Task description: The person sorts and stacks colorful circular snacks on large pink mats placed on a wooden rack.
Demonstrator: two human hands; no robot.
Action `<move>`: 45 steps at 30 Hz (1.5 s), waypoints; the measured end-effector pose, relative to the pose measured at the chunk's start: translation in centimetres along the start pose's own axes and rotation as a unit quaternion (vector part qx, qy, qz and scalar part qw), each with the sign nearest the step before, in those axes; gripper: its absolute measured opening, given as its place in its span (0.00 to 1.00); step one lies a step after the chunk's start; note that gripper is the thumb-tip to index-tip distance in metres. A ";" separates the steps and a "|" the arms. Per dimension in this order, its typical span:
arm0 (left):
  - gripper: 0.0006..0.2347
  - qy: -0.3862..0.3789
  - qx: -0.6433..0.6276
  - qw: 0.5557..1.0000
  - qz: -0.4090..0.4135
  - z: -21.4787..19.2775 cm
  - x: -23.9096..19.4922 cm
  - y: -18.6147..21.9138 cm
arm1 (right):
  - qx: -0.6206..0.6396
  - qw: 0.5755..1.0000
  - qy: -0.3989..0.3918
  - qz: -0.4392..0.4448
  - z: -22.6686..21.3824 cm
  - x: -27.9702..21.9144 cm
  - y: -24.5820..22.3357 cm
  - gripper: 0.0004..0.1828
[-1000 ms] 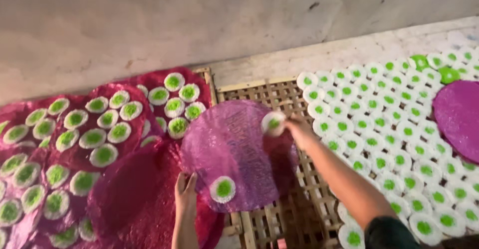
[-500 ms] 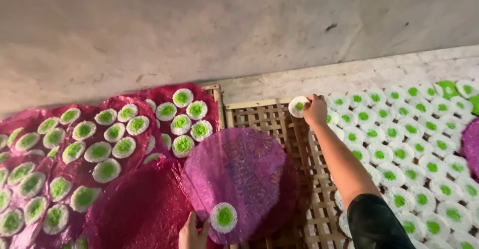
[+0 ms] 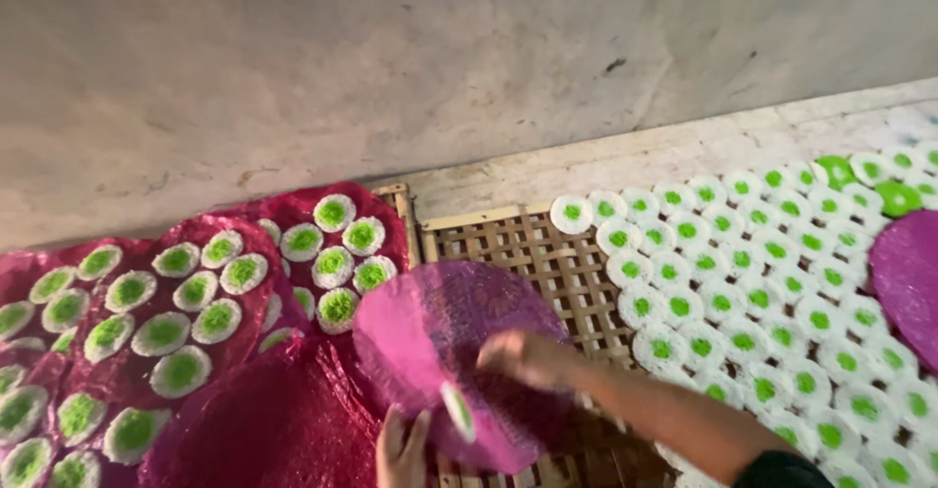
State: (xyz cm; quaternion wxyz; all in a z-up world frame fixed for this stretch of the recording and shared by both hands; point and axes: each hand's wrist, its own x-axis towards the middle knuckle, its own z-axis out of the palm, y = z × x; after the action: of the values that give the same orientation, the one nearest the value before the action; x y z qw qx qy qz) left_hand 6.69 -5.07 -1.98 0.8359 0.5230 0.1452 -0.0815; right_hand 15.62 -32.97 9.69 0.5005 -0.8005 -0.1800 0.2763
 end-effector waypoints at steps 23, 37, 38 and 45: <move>0.05 0.190 0.465 0.773 0.387 -19.5 -3.6 4.0 | -0.502 0.697 0.510 -0.043 -13.6 1.9 16.2 0.20; 0.11 0.443 0.567 0.672 0.174 -26.8 -11.8 9.3 | -0.354 0.901 0.196 -0.157 16.0 8.7 -1.8 0.30; 0.13 0.446 0.574 0.662 0.184 -27.3 -11.9 8.8 | -0.328 0.911 0.199 -0.149 17.0 8.0 -2.5 0.29; 0.24 0.426 0.691 0.575 0.102 -27.4 -8.0 7.8 | -0.173 0.930 0.324 -0.020 13.0 -3.0 1.2 0.20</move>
State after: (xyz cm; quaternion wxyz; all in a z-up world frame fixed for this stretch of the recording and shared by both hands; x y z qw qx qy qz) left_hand -2.91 22.86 -3.98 0.0654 0.9281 0.3297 0.1603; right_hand 5.18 -26.10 4.89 0.3908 -0.9168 -0.0687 -0.0439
